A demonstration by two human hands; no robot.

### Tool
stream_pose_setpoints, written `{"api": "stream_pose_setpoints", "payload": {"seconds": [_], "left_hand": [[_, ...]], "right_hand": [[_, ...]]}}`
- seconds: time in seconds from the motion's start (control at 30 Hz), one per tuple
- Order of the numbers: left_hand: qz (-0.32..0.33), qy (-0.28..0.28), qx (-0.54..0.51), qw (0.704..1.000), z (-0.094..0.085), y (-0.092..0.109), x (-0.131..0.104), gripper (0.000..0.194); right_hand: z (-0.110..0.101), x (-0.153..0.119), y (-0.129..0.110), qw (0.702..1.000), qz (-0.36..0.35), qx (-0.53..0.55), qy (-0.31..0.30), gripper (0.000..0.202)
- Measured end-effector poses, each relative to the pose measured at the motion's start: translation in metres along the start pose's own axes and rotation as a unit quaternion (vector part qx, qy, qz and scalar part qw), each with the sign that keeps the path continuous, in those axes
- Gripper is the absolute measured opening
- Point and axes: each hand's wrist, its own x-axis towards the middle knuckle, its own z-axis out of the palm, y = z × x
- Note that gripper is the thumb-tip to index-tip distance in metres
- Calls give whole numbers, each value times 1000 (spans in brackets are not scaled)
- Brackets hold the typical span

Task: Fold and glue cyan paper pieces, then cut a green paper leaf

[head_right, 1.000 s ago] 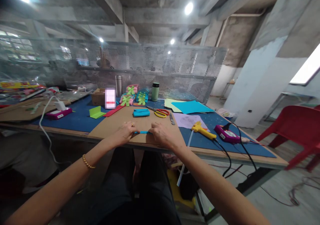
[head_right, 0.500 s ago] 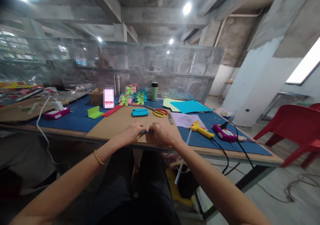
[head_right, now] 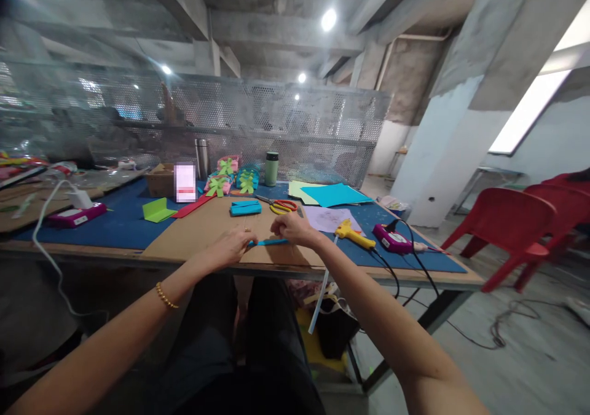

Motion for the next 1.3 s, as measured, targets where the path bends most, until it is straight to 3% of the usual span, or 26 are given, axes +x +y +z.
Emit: {"api": "stream_pose_setpoints", "payload": {"seconds": [0.23, 0.47, 0.57, 0.73, 0.87, 0.97, 1.07, 1.3], "left_hand": [[18, 16, -14, 1000, 3, -4, -1, 27], [-5, -7, -14, 1000, -3, 1, -1, 27], [-13, -17, -13, 1000, -5, 4, -1, 27], [-14, -15, -14, 1000, -4, 3, 0, 27], [-5, -7, -19, 1000, -2, 0, -1, 27], [-4, -9, -15, 1000, -3, 0, -2, 28], [-4, -15, -10, 1000, -3, 2, -1, 31], [-6, -28, 10, 1000, 0, 2, 2, 35]], "right_hand": [[7, 1, 18, 999, 36, -9, -24, 30], [-12, -3, 15, 997, 32, 35, 63, 27], [-17, -6, 13, 997, 28, 56, 50, 29], [-6, -5, 14, 999, 32, -11, 6, 31], [-2, -2, 12, 998, 26, -44, 24, 30], [-2, 1, 6, 997, -2, -63, 40, 31], [2, 5, 0, 996, -44, -83, 9, 33], [23, 16, 4, 998, -48, -38, -31, 28]]}}
